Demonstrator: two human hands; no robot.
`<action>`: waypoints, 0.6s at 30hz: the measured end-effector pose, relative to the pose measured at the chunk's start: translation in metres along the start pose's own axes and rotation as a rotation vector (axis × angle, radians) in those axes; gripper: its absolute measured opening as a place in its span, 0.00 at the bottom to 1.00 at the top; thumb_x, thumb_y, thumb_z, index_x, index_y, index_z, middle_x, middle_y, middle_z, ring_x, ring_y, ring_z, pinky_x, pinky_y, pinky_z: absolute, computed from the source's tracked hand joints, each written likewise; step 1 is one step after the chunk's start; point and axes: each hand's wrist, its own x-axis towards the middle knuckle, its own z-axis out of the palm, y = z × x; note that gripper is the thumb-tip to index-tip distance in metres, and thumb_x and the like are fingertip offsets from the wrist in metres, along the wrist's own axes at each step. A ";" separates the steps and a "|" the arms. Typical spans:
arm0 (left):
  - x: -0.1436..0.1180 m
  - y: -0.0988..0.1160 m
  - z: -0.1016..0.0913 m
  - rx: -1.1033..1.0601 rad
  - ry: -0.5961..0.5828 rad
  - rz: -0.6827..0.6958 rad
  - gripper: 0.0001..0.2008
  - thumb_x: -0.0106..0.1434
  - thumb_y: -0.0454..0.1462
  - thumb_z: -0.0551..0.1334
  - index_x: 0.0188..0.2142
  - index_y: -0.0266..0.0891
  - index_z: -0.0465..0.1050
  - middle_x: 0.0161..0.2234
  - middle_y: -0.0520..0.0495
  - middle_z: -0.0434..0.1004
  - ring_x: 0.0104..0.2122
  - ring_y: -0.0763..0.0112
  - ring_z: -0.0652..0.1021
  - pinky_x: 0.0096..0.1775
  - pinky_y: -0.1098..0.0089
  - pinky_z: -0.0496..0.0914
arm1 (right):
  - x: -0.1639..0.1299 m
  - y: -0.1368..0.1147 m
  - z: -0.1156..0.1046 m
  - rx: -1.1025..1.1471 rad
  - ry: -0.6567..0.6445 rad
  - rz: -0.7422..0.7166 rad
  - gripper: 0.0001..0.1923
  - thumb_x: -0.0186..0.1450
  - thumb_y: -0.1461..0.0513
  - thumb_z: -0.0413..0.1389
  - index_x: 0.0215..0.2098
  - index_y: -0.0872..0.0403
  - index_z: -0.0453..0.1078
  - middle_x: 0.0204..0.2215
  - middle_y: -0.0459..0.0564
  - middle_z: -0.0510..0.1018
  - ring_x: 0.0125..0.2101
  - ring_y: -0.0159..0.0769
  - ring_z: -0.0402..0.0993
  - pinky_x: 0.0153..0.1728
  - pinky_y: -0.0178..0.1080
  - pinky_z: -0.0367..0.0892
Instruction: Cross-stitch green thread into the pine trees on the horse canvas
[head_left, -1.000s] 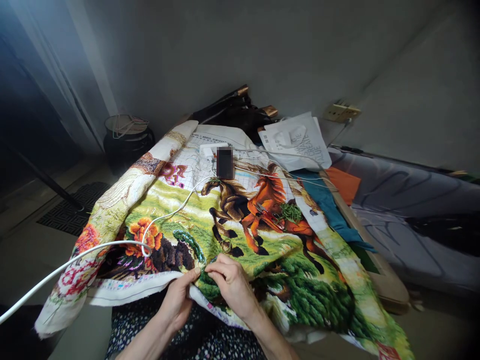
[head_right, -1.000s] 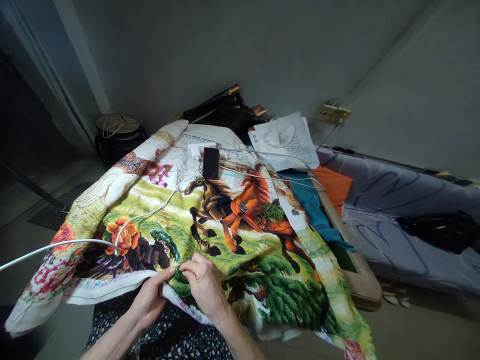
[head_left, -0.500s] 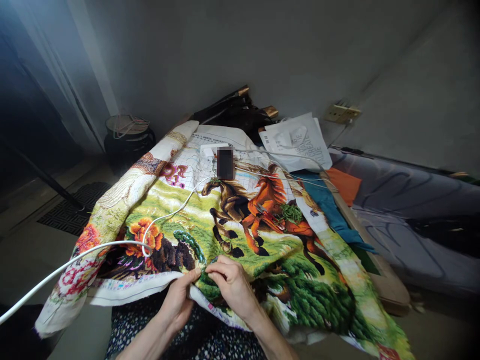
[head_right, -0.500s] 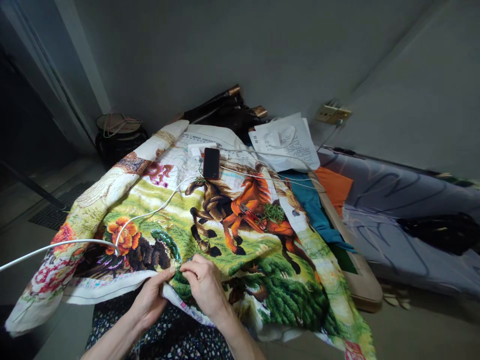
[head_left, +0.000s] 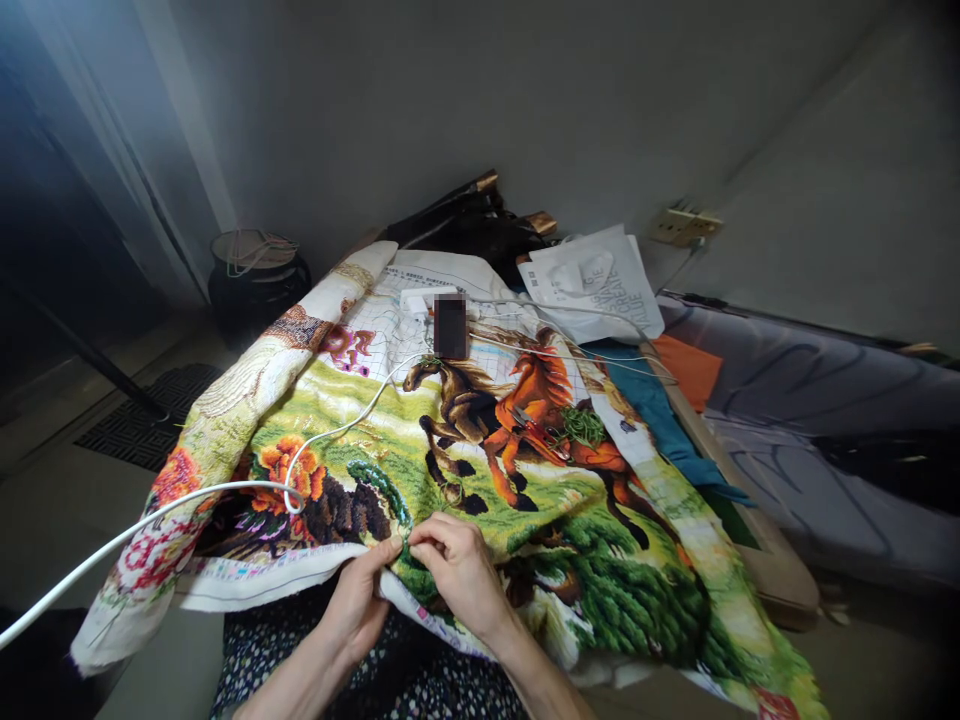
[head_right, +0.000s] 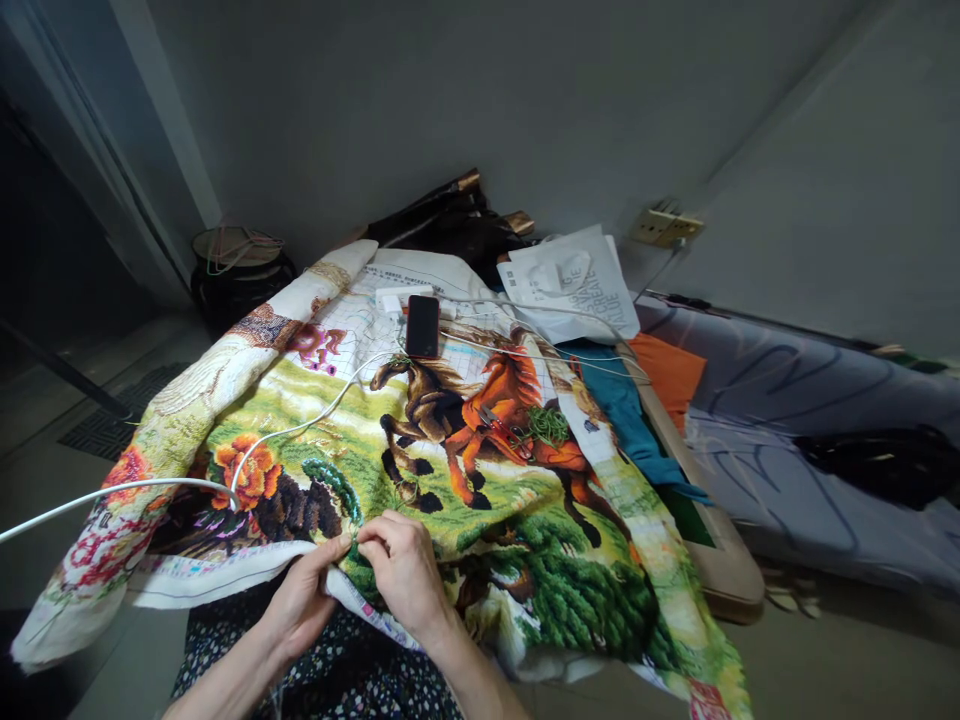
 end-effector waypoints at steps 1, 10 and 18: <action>-0.001 0.000 0.001 -0.006 0.004 0.003 0.09 0.42 0.33 0.72 0.25 0.30 0.80 0.24 0.45 0.81 0.27 0.69 0.75 0.35 0.70 0.69 | 0.001 -0.002 0.001 -0.009 0.009 -0.003 0.10 0.58 0.75 0.59 0.26 0.55 0.74 0.24 0.43 0.74 0.27 0.31 0.71 0.29 0.31 0.61; -0.006 0.000 -0.001 -0.016 0.031 0.059 0.08 0.35 0.32 0.73 0.17 0.32 0.76 0.18 0.51 0.75 0.22 0.74 0.70 0.29 0.71 0.65 | -0.013 -0.023 0.018 -0.701 -0.038 -0.149 0.10 0.62 0.70 0.56 0.38 0.51 0.71 0.33 0.50 0.74 0.32 0.40 0.74 0.27 0.36 0.66; -0.013 0.006 0.004 0.022 -0.045 0.027 0.07 0.43 0.35 0.73 0.23 0.32 0.79 0.22 0.46 0.80 0.26 0.67 0.76 0.36 0.68 0.68 | -0.022 -0.053 -0.041 0.261 0.042 -0.143 0.10 0.70 0.55 0.48 0.35 0.50 0.65 0.25 0.47 0.75 0.17 0.30 0.68 0.18 0.33 0.63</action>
